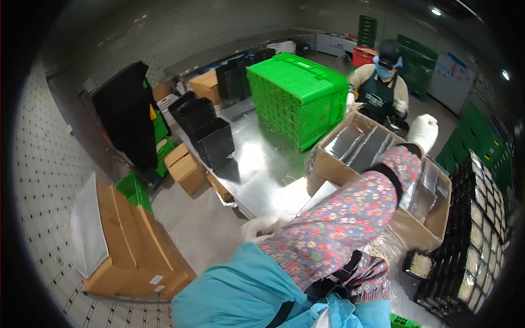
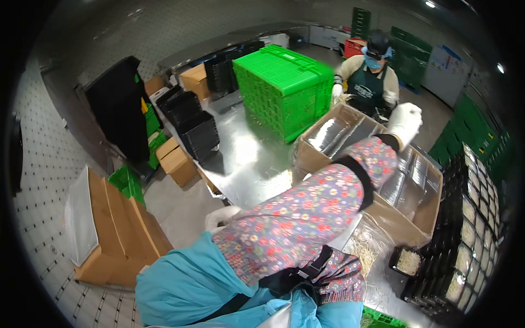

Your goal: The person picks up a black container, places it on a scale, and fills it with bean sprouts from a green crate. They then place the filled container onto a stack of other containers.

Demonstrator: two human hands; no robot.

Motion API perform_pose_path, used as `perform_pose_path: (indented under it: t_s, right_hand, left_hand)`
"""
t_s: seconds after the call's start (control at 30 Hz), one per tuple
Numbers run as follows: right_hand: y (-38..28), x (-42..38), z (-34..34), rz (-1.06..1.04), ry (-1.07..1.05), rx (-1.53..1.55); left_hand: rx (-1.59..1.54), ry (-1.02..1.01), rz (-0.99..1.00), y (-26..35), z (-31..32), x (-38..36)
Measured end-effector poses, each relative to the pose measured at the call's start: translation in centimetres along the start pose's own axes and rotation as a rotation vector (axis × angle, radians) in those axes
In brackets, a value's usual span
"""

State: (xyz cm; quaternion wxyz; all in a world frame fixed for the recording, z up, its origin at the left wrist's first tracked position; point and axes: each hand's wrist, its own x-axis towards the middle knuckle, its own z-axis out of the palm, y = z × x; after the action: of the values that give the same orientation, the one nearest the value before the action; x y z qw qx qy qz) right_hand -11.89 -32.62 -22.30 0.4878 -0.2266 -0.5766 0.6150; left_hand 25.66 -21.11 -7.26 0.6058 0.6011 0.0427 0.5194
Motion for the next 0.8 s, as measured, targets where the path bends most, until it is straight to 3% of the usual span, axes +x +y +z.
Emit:
perform_pose_path:
  t_s: [0.03,0.07,0.13,0.17,0.23,0.27,0.3,0.33,0.4,0.43,0.47,0.53,0.6,0.67,0.8]
  right_hand:
    - [0.2,0.1,0.2,-0.006,0.003,-0.011]
    - [0.1,0.1,0.1,-0.014,0.012,-0.025]
    - [0.1,-0.2,0.1,-0.051,0.025,-0.062]
    - [-0.3,-0.3,-0.2,-0.072,0.033,-0.081]
    - [-1.3,-1.3,-1.5,-0.121,0.064,-0.132]
    - [-2.0,-2.0,-2.7,-0.125,0.086,-0.157]
    - [-4.1,-4.1,-5.5,0.162,0.011,-0.092]
    - [-5.4,-5.5,-7.1,0.161,0.217,-0.078]
    - [-6.7,-7.2,-10.9,0.022,0.564,-0.193]
    - [-7.9,-7.4,-11.7,-0.181,0.765,-0.356]
    - [-9.0,-6.8,-11.8,-0.382,0.870,-0.368]
    - [-12.4,-5.4,-9.9,-0.389,0.932,-0.525]
    - [-13.0,-3.9,-9.1,-0.366,0.848,-0.780]
    - [-11.3,-3.0,-10.0,-0.276,0.767,-0.452]
    - [-10.1,-3.4,-9.8,-0.240,0.760,-0.359]
  left_hand:
    - [0.494,0.087,0.340,4.4,-1.6,-1.6]
    - [0.593,-0.025,0.281,8.7,-3.1,-2.9]
    - [0.720,-0.147,0.545,10.0,-5.3,-1.7]
    - [0.785,-0.182,0.537,10.9,-6.4,-1.2]
    - [0.619,-0.151,0.531,11.0,-8.7,0.4]
    - [0.380,-0.196,0.232,10.8,-10.1,1.4]
    - [0.103,-0.195,0.077,12.0,-11.3,1.1]
    - [0.000,-0.178,-0.008,12.7,-13.0,1.4]
    - [-0.060,-0.057,-0.167,13.7,-15.8,1.1]
    - [-0.094,0.018,-0.238,13.4,-16.8,1.3]
    - [-0.128,0.093,-0.313,12.8,-17.6,1.3]
    - [-0.237,0.141,-0.410,11.3,-18.2,0.5]
    - [-0.264,0.133,-0.417,9.5,-18.0,-0.2]
    - [-0.370,0.218,-0.409,8.6,-17.5,-0.5]
    - [-0.137,0.222,-0.254,7.8,-18.3,-0.3]
